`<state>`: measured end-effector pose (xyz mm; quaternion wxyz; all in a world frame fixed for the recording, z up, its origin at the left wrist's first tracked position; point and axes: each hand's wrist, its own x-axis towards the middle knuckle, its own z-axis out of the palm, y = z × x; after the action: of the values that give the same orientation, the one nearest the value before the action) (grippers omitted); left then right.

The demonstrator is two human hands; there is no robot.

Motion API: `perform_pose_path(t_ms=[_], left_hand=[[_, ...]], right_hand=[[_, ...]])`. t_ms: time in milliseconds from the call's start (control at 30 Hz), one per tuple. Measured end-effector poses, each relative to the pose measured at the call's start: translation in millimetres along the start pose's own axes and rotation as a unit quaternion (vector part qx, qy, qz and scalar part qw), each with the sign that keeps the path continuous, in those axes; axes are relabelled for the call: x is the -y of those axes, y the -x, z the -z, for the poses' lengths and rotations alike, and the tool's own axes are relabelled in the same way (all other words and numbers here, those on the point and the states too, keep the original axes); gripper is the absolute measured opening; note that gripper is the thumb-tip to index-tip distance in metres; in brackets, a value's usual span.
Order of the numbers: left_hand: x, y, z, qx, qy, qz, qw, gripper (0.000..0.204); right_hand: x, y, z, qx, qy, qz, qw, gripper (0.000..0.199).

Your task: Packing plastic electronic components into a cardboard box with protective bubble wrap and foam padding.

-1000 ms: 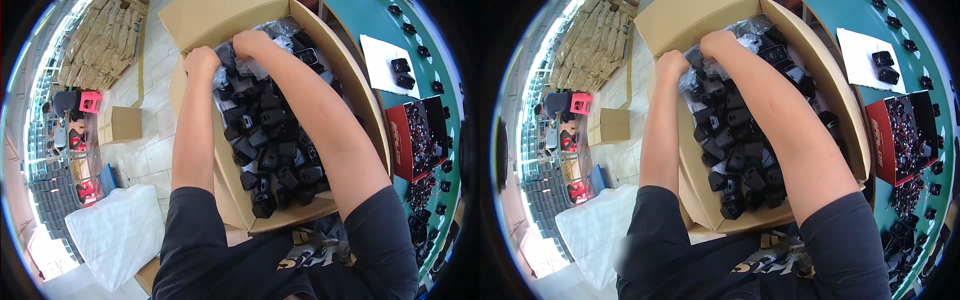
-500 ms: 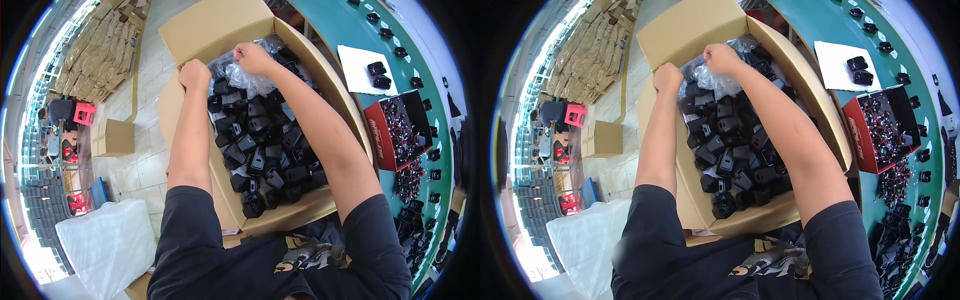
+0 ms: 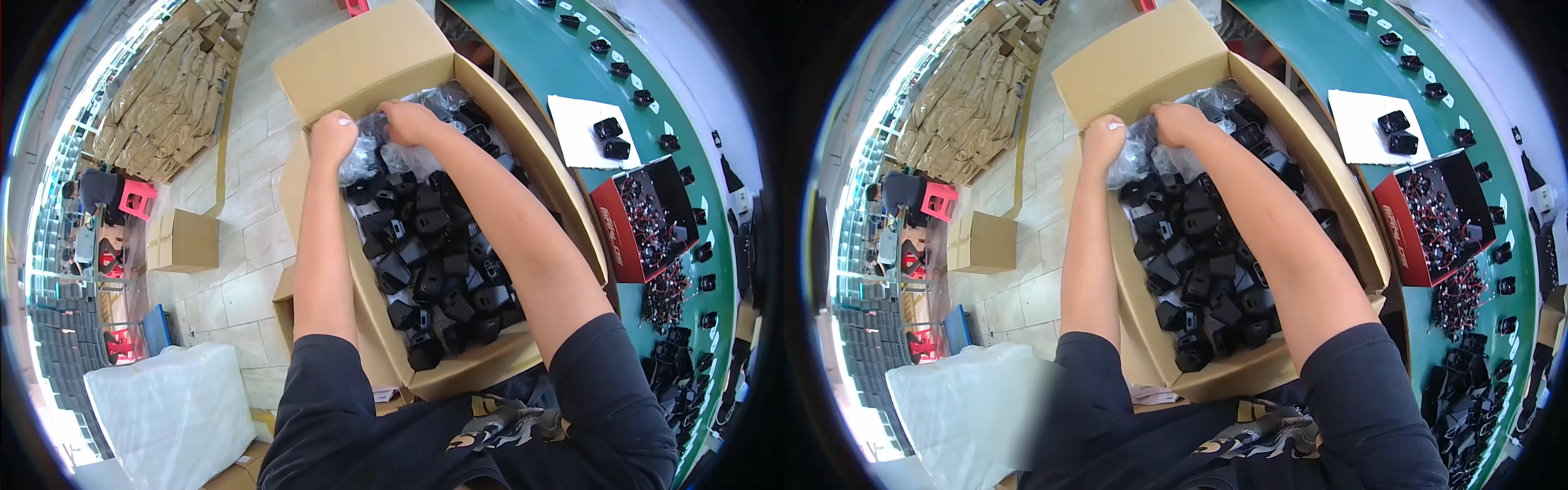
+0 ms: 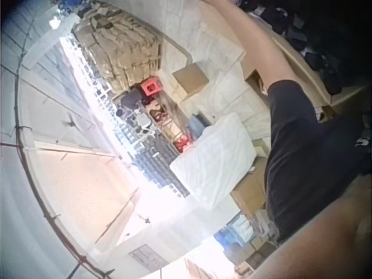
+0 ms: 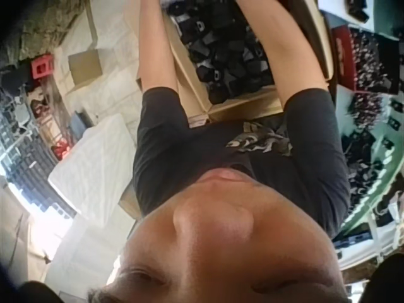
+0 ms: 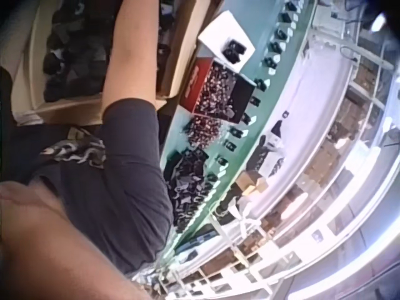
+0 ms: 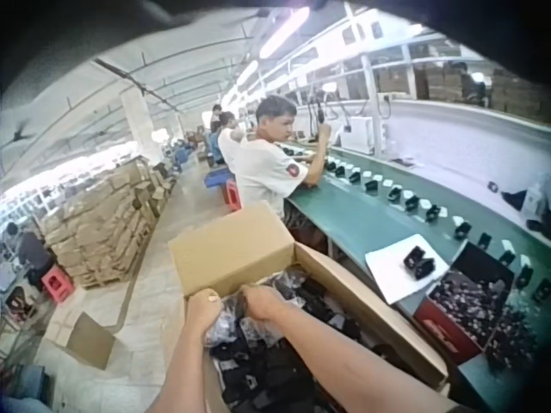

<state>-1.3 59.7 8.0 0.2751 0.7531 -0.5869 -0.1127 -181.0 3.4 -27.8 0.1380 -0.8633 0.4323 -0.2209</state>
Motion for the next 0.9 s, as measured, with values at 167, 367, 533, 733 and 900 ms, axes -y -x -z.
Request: perform_pose_path(t_ms=[167, 367, 533, 733, 900], left_hand=[[16, -11, -17, 0.152, 0.122, -0.042, 0.980, 0.028], [-28, -8, -13, 0.086, -0.204, -0.050, 0.974, 0.028], [-46, -18, -15, 0.140, -0.317, -0.054, 0.936, 0.028], [-51, -15, -34, 0.080, -0.308, -0.088, 0.944, 0.024], [-50, -15, -28, 0.070, -0.295, -0.092, 0.948, 0.023]], right_hand=[[-2, -4, -3, 0.073, 0.004, -0.044, 0.996, 0.028], [4, 6, -1, 0.010, -0.025, -0.075, 0.997, 0.019], [-2, 22, -3, -0.103, -0.102, -0.028, 0.989, 0.012], [-14, 38, 36, -0.127, -0.256, -0.076, 0.955, 0.004], [0, 30, 101, -0.141, -0.133, -0.165, 0.967, 0.009]])
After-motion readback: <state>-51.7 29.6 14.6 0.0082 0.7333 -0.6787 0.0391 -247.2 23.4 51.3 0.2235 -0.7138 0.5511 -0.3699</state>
